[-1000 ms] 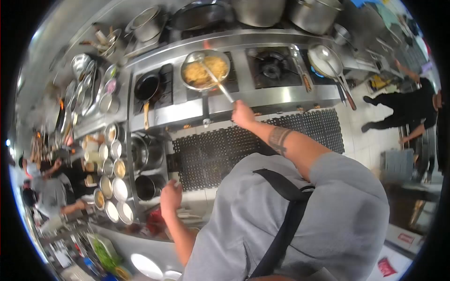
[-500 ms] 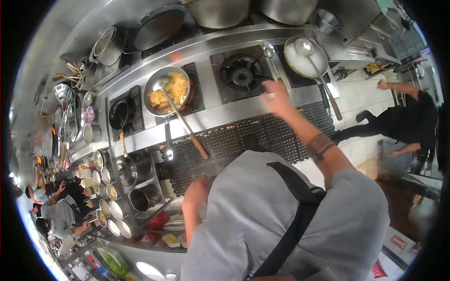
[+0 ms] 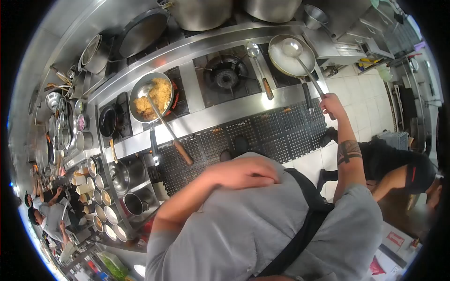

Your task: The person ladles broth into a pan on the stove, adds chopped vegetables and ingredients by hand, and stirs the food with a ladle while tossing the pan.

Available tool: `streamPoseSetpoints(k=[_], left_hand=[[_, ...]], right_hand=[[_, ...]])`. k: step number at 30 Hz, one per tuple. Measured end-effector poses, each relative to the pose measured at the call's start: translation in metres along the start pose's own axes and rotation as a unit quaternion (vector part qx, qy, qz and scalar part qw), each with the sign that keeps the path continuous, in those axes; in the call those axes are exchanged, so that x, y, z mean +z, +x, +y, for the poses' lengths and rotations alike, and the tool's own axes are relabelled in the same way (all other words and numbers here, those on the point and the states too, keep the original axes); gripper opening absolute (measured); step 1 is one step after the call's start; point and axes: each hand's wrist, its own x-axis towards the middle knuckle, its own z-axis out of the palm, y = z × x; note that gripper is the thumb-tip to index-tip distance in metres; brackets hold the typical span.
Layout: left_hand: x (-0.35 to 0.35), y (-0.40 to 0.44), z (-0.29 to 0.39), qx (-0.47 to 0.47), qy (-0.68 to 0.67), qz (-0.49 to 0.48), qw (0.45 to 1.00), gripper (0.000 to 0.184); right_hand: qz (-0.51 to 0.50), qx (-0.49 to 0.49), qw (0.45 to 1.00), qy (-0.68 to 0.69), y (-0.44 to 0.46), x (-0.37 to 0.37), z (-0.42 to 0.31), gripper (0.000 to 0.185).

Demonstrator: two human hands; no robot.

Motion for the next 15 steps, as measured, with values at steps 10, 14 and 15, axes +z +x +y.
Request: streamPoseSetpoints(k=[10, 14, 15], left_hand=[[0.067, 0.105, -0.025, -0.021, -0.133, -0.278, 0.951, 0.047], [0.083, 0.139, -0.046, -0.006, -0.157, -0.288, 0.945, 0.048], [0.085, 0.152, -0.046, -0.003, -0.152, -0.291, 0.944, 0.048]], right_hand=[[0.211, -0.053, 0.932, -0.289, -0.080, -0.014, -0.001, 0.026], [0.241, -0.081, 0.923, -0.289, -0.065, -0.005, 0.024, 0.024], [0.239, -0.085, 0.924, -0.285, -0.059, -0.008, 0.026, 0.024]])
